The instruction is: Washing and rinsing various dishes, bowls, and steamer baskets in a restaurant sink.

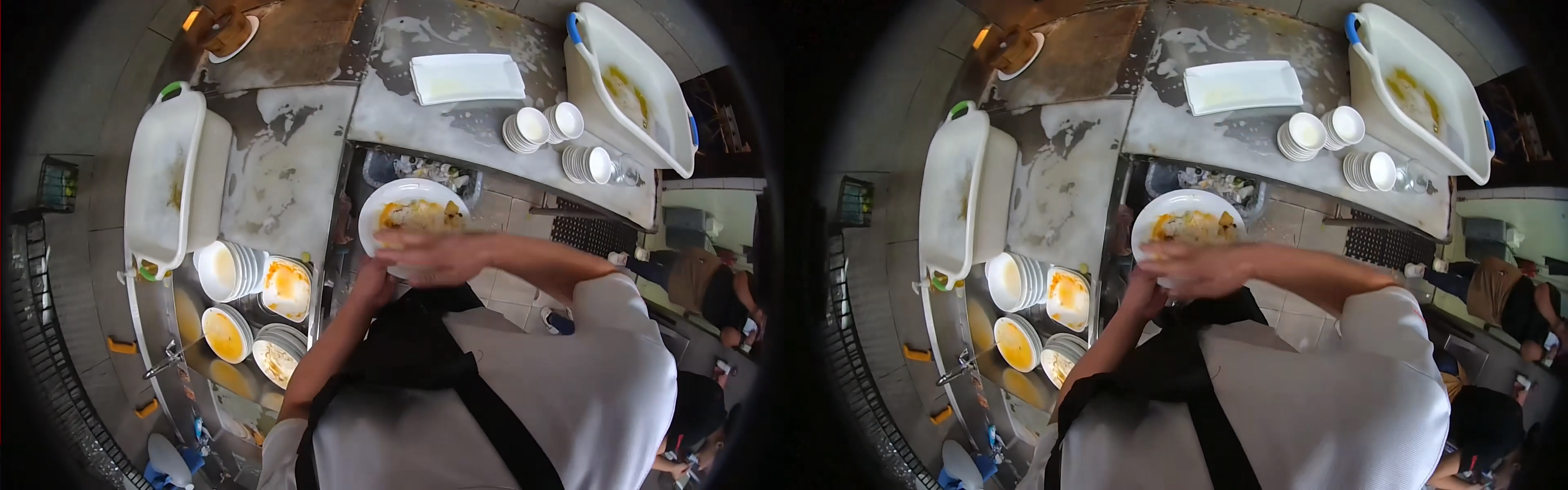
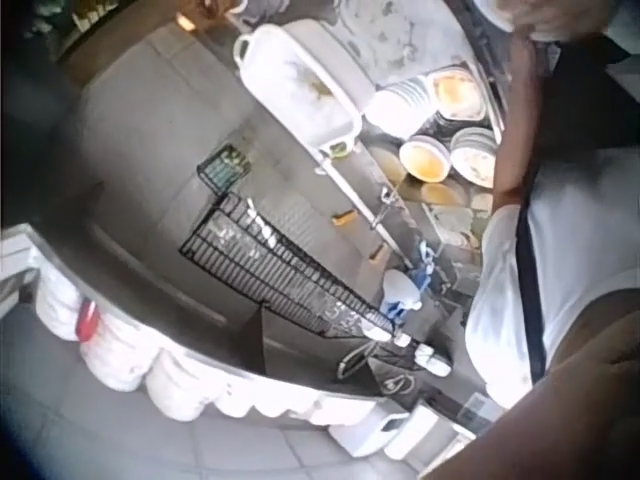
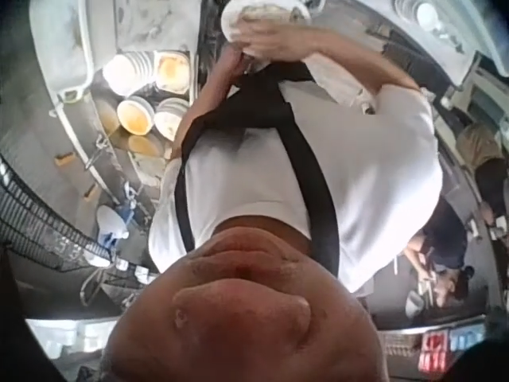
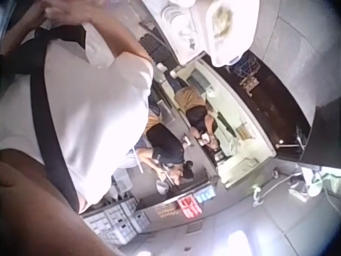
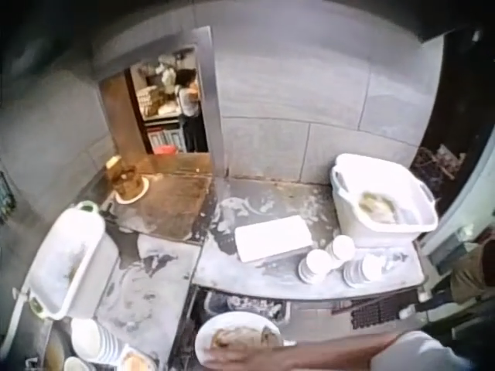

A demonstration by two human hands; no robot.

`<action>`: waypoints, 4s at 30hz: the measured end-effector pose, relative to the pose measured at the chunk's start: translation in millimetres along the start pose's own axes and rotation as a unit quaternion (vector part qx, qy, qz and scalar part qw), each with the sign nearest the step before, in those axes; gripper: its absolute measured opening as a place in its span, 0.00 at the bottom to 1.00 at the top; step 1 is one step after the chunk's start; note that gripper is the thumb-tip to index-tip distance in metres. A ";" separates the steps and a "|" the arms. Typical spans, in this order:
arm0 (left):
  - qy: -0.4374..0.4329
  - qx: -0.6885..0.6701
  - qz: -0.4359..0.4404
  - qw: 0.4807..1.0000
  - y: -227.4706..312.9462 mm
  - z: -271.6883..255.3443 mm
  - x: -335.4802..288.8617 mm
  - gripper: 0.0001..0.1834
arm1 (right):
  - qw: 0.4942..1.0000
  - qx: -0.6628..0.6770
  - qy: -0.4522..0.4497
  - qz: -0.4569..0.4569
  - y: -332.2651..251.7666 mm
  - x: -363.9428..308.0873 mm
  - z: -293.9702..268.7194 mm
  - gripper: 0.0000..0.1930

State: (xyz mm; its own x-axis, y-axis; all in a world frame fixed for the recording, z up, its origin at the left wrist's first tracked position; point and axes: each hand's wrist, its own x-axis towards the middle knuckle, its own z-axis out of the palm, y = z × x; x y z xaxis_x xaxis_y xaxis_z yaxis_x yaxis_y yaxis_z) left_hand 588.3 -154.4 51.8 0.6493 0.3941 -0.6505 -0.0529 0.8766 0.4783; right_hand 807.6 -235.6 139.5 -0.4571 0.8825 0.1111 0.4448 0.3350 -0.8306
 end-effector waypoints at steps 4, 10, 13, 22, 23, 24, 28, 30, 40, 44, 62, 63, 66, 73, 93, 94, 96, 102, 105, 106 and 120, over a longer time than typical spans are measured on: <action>0.075 0.076 -0.022 0.994 2.4 23.9 24.8 0.21 | 0.997 0.076 0.027 -0.006 98.4 -27.4 79.5 0.32; 0.057 0.091 -0.029 0.994 -13.6 -6.7 71.8 0.25 | 0.982 -0.081 0.010 0.168 267.1 -20.8 64.0 0.33; 0.089 0.103 -0.042 0.990 -8.2 -2.2 79.9 0.26 | 0.956 -0.072 0.040 0.282 264.3 -5.5 49.4 0.32; 0.075 0.098 -0.038 0.992 4.5 -30.2 60.8 0.26 | 0.889 -0.019 0.032 0.457 262.8 -15.3 94.9 0.23; 0.008 0.108 -0.067 0.992 2.3 -13.7 72.2 0.26 | 0.819 -0.194 0.151 0.518 310.9 -72.2 101.9 0.22; -0.018 0.034 -0.033 0.999 -0.7 -17.5 62.7 0.28 | 0.850 -0.339 0.043 0.402 318.6 -84.0 90.8 0.21; 0.021 0.106 0.050 0.993 49.1 -17.1 -38.4 0.27 | 0.817 0.303 0.219 0.439 133.1 9.1 30.7 0.21; 0.023 0.025 0.138 0.990 58.7 -37.7 -72.0 0.26 | 0.819 0.425 0.261 0.284 53.0 39.6 22.9 0.27; 0.398 -0.223 0.300 0.838 8.0 -253.5 -325.2 0.24 | 0.906 0.350 -0.086 0.223 -50.1 353.2 255.6 0.34; 0.443 -0.243 0.313 0.805 -56.3 -285.6 -389.4 0.25 | 0.870 0.356 -0.120 0.319 -79.0 452.1 364.3 0.33; 0.258 -0.129 0.431 0.855 246.4 -585.6 -342.3 0.12 | 0.901 0.346 -0.257 0.047 14.3 380.1 68.9 0.16; 0.257 -0.059 0.482 0.835 260.8 -591.8 -346.3 0.15 | 0.916 0.352 -0.177 0.070 40.3 382.5 22.2 0.14; 0.372 -0.158 0.472 0.784 308.7 -528.8 -301.7 0.19 | 0.896 0.384 0.157 0.158 141.0 417.9 -96.0 0.13; 0.488 -0.015 0.336 0.806 252.8 -294.1 -154.1 0.09 | 0.770 0.294 0.405 0.397 331.9 574.4 -286.2 0.16; 0.433 0.037 0.270 0.859 197.2 -105.8 -133.9 0.06 | 0.809 0.126 0.397 0.414 361.9 590.4 -294.2 0.11; 0.430 0.038 0.267 0.861 187.7 -113.0 -140.5 0.06 | 0.790 0.141 0.425 0.418 358.0 590.0 -282.4 0.13; 0.445 -0.011 0.282 0.850 169.9 -137.6 -152.2 0.06 | 0.805 0.120 0.417 0.404 355.3 562.5 -264.0 0.10; 0.392 -0.081 0.349 0.848 142.3 -183.6 -169.1 0.06 | 0.769 0.185 0.474 0.387 227.0 430.1 -129.0 0.20; 0.297 -0.049 0.384 0.873 129.5 -217.1 -154.8 0.04 | 0.829 0.206 0.367 0.369 184.8 357.3 -81.0 0.28; 0.287 -0.017 0.360 0.887 135.5 -209.2 -155.7 0.05 | 0.895 0.025 0.323 0.306 180.7 326.2 -74.7 0.34; 0.101 0.117 0.255 0.955 167.0 -173.7 -120.6 0.19 | 0.939 -0.301 0.165 -0.021 29.1 289.9 34.0 0.12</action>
State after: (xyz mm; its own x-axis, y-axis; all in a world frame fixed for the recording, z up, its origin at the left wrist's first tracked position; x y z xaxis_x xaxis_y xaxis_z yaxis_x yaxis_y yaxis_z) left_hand 369.4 -7.5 107.7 0.4241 0.8185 -0.3875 -0.1357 0.4805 0.8664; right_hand 661.8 18.7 129.0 -0.2650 0.8853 0.3822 0.8322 0.4101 -0.3731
